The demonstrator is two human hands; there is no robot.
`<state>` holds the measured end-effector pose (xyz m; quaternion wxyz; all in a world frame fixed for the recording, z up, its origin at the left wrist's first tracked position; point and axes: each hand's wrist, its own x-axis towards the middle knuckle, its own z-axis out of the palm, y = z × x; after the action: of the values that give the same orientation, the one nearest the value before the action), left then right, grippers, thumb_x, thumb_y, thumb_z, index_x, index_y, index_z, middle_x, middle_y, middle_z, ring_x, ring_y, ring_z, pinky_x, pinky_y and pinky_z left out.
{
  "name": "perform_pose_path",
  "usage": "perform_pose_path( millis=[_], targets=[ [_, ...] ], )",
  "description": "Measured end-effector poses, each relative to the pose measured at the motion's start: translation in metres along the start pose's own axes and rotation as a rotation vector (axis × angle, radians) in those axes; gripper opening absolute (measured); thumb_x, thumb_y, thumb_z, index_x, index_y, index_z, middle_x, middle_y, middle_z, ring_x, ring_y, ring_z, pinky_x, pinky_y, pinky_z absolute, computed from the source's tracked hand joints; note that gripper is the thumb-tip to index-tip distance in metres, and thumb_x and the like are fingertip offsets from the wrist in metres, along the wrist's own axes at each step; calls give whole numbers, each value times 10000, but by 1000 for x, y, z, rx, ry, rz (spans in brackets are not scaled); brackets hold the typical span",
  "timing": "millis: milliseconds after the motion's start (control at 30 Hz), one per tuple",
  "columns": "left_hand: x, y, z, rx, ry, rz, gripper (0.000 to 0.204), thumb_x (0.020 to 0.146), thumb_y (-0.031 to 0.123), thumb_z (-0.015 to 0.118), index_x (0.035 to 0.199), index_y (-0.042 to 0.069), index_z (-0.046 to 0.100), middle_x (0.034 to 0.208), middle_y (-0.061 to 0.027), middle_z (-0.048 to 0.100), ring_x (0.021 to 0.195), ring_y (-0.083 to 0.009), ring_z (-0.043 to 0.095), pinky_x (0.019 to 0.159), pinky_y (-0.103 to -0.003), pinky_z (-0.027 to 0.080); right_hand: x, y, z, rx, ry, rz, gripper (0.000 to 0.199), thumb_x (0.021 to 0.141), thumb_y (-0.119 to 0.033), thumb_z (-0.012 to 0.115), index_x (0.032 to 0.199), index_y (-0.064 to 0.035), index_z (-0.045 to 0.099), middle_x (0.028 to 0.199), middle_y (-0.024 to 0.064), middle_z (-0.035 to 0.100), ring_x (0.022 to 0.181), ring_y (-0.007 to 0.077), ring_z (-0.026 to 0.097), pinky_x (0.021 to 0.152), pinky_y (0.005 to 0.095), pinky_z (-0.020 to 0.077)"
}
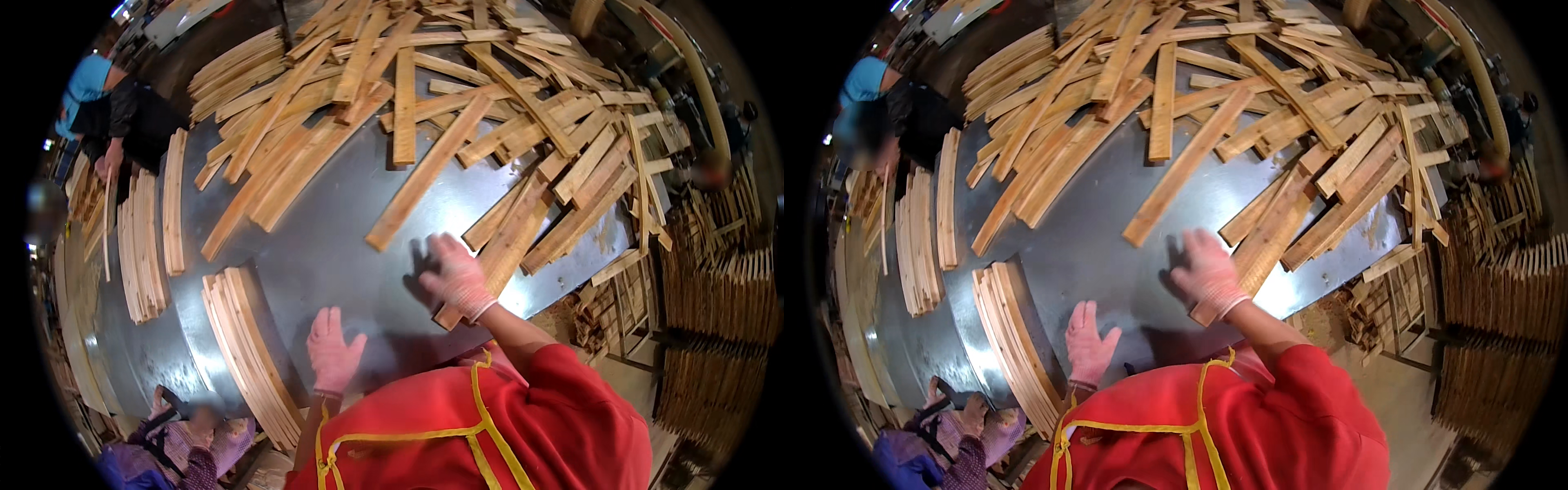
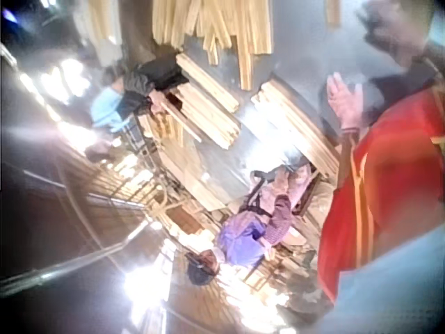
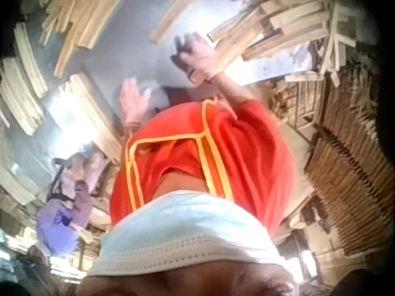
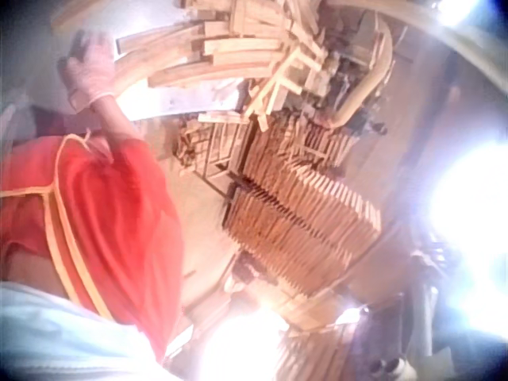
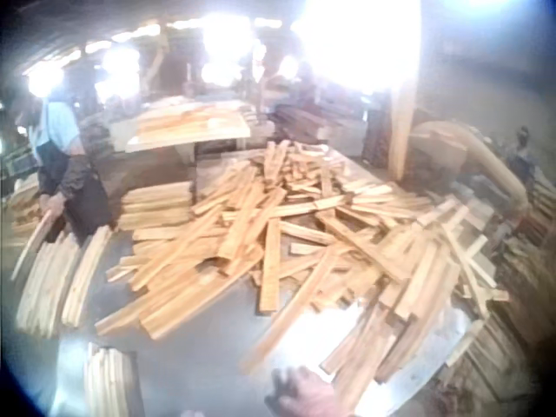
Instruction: The person sorts wooden planks on a metal table, picking up pieces from a pile and arranging them into neat stacks. Another person is also present, working on a similar task nearby.
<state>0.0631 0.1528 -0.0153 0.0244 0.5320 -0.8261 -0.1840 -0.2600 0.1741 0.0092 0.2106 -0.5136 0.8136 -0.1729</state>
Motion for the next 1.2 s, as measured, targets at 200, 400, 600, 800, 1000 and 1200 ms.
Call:
perform_pose_path(
  millis=[200,400,600,800,1000,1200],
  targets=[
    [126,81,2,135,33,216,925,763,460,865,1504,84,461,1469,-126,488,1408,-343,440,1142,-537,381,70,167,-52,-148,344,625,912,846,-519,784,1551,-51,446,1560,253,462,1414,432,469,1157,501,408],
    [195,96,11,187,-267,87,834,857,392,809,1544,68,462,1366,-124,618,1240,-290,611,1051,-414,491,69,150,-23,-33,531,508,794,816,-252,756,1540,-82,475,1552,211,485,1382,461,489,1172,486,406],
    [49,10,-16,-1244,-621,-155,609,934,147,736,1498,12,550,1064,11,603,961,-90,564,855,-255,492,21,65,15,1092,516,355,836,814,26,645,1610,-66,408,1366,145,595,1076,220,628,864,328,558],
    [-137,-68,-8,-1711,-426,-419,590,987,72,666,1560,65,528,1262,18,659,1064,-76,599,923,-246,492,34,-90,75,1041,43,436,655,835,-62,593,1489,-86,590,1141,111,736,947,195,665,875,302,524],
    [-228,-114,29,-1116,-147,-630,665,935,308,767,1521,73,558,1254,-32,674,1125,-172,627,969,-333,499,20,-234,198,588,-121,77,591,890,-106,584,1481,-116,590,1406,224,657,1288,408,624,1076,429,493],
    [-189,-105,-28,235,181,-410,1019,726,577,875,1499,42,482,1476,-156,508,1400,-361,445,1125,-538,390,-6,-292,240,940,-657,-1,729,912,-99,676,1605,-119,450,1523,191,596,1406,343,574,1156,366,451]
  ],
)
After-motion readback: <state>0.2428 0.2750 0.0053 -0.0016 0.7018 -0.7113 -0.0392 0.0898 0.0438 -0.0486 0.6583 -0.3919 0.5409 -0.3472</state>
